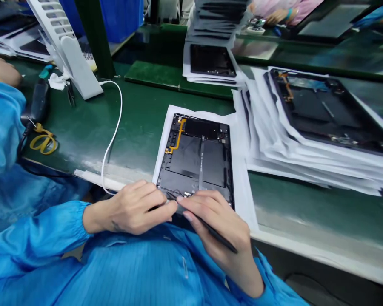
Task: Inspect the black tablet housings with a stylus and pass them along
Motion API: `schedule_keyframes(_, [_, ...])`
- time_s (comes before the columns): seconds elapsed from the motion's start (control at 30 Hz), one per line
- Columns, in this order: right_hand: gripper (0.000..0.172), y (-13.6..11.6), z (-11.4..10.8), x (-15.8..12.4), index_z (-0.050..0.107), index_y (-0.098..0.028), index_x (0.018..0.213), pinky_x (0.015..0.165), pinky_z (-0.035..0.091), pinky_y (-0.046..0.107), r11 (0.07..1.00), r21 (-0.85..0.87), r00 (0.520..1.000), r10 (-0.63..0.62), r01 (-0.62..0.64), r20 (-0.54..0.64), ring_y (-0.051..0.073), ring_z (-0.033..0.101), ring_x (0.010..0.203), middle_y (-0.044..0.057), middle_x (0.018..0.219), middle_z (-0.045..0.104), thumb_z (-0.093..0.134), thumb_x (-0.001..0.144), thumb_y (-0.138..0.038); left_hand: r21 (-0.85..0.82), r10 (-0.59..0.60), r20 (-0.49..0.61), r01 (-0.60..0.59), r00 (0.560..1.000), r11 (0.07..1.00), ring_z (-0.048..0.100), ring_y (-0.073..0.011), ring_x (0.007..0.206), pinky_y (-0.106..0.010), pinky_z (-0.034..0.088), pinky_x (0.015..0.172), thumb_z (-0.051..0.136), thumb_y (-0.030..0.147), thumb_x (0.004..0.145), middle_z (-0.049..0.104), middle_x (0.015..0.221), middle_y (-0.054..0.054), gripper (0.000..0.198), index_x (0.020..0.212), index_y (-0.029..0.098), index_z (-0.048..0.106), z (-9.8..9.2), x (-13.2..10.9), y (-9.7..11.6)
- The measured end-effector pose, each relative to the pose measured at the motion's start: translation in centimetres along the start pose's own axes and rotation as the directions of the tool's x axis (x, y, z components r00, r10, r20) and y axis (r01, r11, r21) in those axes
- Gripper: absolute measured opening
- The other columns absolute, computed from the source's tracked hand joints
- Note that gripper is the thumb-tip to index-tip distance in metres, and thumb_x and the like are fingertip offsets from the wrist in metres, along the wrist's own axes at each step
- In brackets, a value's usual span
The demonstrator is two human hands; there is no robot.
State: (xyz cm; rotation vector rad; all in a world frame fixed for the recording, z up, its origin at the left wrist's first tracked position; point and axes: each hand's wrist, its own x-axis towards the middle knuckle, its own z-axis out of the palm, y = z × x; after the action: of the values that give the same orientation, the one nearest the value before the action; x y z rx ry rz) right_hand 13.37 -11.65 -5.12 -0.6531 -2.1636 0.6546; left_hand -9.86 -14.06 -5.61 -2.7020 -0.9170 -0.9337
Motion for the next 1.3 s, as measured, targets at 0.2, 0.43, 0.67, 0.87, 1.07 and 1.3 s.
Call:
schedule_keyframes(0.2, [0.033,0.1,0.4,-0.1,0.066,-0.024,0.118,0.082,0.054,0.039,0.998,0.018,0.997,0.064,-0.063,-0.038,0.021,0.067,0.09,0.004,0.098,0.073,0.062,0.091,-0.004,-0.008,-0.061,0.034,0.061,0.998,0.998,0.056,-0.0151,0.064,-0.03,0.043,0.058,0.043,0.012,0.103,0.065,0.075,-0.003,0.018,0.1,0.014,0.061,0.4,0.8,0.0])
schedule_keyframes(0.43, [0.027,-0.2,-0.3,-0.3,0.067,-0.024,0.114,0.09,0.053,0.039,0.995,0.023,0.983,0.099,-0.097,-0.156,0.025,0.065,0.108,0.007,0.104,0.071,0.051,0.098,-0.01,-0.341,-0.449,0.122,0.462,0.885,0.819,0.062,-0.0112,0.068,-0.022,0.049,0.063,0.053,0.02,0.102,0.069,0.083,-0.001,0.011,0.097,0.018,0.062,-1.0,1.2,-0.4])
schedule_keyframes(0.67, [0.026,-0.3,2.3,2.8,0.063,-0.018,0.105,0.068,0.043,0.035,0.956,-0.295,0.999,-0.018,0.007,-0.036,0.021,0.055,0.08,0.008,0.095,0.068,0.043,0.096,-0.003,-0.468,-0.589,0.31,0.66,0.746,0.588,0.061,-0.0094,0.066,-0.019,0.045,0.06,0.056,0.024,0.099,0.066,0.08,0.003,0.005,0.098,0.02,0.06,-1.5,2.0,-1.1])
schedule_keyframes(0.87, [0.028,0.8,3.4,3.2,0.057,-0.019,0.086,0.067,0.033,0.033,0.971,-0.237,0.999,0.005,-0.013,-0.034,0.019,0.046,0.075,0.004,0.081,0.061,0.042,0.09,0.004,-0.535,-0.666,0.354,0.726,0.657,0.432,0.061,-0.0101,0.062,-0.019,0.046,0.057,0.052,0.02,0.1,0.063,0.071,0.004,0.006,0.105,0.021,0.055,-1.0,1.1,-1.6])
schedule_keyframes(1.07, [0.022,1.3,3.3,3.1,0.06,-0.019,0.089,0.069,0.034,0.032,0.991,-0.115,0.998,0.061,-0.063,-0.023,0.019,0.047,0.075,0.003,0.08,0.059,0.049,0.092,0.0,-0.354,-0.538,-0.04,0.492,0.842,0.796,0.066,-0.0114,0.083,-0.022,0.053,0.075,0.059,0.012,0.099,0.069,0.092,-0.002,0.013,0.107,0.019,0.065,-0.8,-0.1,-1.0])
schedule_keyframes(1.3, [0.022,1.2,3.2,3.2,0.062,-0.019,0.087,0.069,0.033,0.032,0.991,-0.109,0.997,0.082,-0.082,-0.007,0.018,0.047,0.075,0.003,0.079,0.061,0.048,0.095,-0.003,-0.4,-0.518,-0.05,0.458,0.854,0.794,0.066,-0.0105,0.079,-0.019,0.053,0.072,0.062,0.012,0.098,0.07,0.088,-0.002,0.008,0.102,0.016,0.067,-0.2,0.7,-0.4])
